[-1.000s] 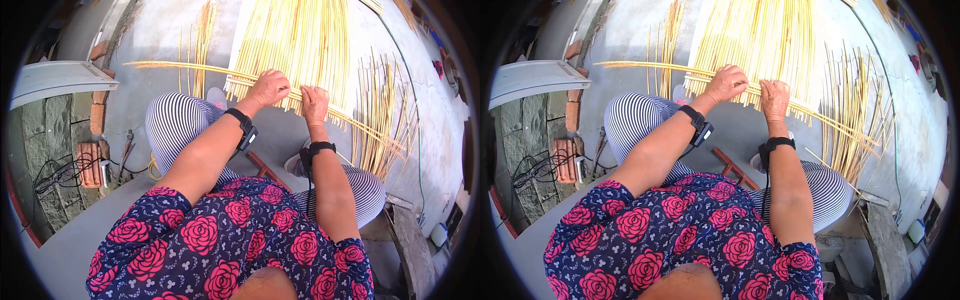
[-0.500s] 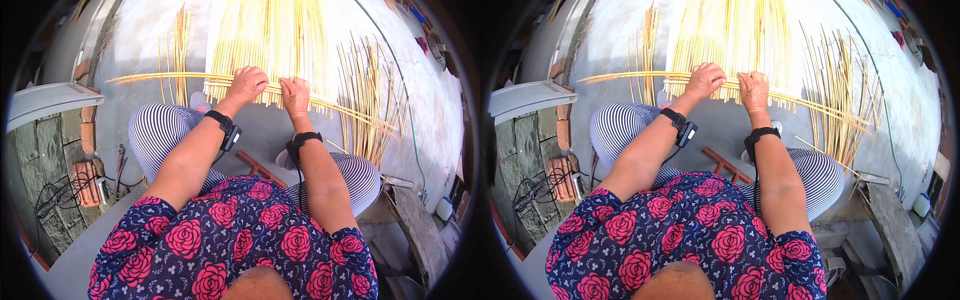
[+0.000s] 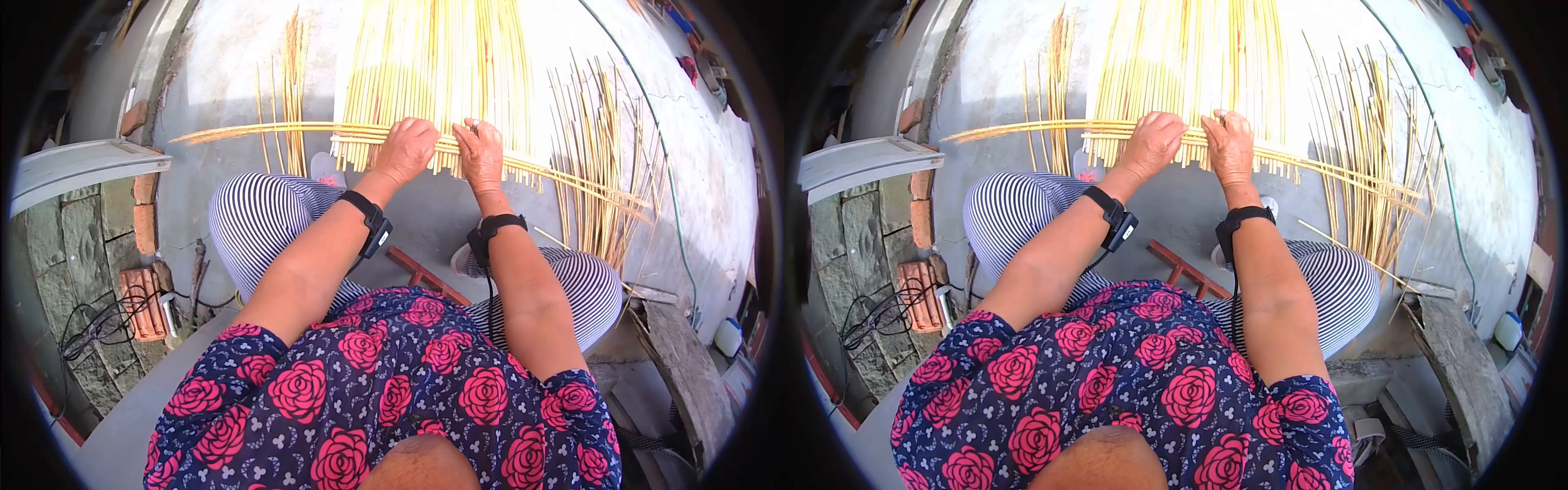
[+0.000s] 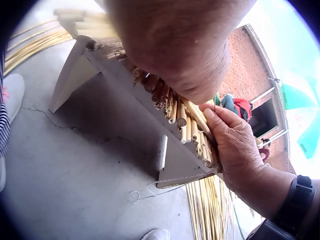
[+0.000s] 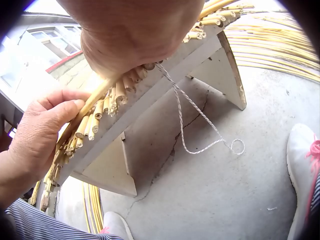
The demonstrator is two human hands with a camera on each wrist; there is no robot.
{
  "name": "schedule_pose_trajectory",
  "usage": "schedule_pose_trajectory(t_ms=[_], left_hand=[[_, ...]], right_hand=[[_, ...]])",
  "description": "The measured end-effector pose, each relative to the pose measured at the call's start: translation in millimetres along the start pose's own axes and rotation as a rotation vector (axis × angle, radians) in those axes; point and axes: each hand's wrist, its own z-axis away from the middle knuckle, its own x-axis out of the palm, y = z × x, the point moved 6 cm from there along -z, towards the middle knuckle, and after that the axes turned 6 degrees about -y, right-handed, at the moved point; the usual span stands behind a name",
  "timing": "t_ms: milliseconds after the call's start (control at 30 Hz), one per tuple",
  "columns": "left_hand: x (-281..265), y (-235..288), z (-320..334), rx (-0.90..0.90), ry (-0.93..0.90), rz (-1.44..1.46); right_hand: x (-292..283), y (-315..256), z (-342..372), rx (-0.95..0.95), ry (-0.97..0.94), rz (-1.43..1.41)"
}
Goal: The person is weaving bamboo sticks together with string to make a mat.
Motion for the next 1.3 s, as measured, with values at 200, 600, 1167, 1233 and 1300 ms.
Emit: schedule_pose_trajectory(t_ms=[200, 600, 1167, 1233, 1300], left_hand=[[1.8, 14.5, 21.7, 0.071, 0.014, -0.052], [2.8, 10.7, 23.9, -0.003, 0.004, -0.077], [10.7, 4.1, 22.4, -0.018, 0.079, 0.000], [12.7, 0.9, 19.2, -0.054, 0.091, 0.042], [12.0, -1.2, 16.5, -0.091, 0.146, 0.088]], right_hand=[[-1.5, -3.1, -0.6, -0.021, 0.010, 0.005], [9.1, 4.4, 0.6, -0.018, -0.078, 0.013], [10.2, 6.4, 3.1, -0.029, -0.083, 0.045], [9.9, 6.7, 2.1, -0.025, -0.082, 0.050], [9.4, 6.2, 1.7, -0.029, -0.071, 0.047]])
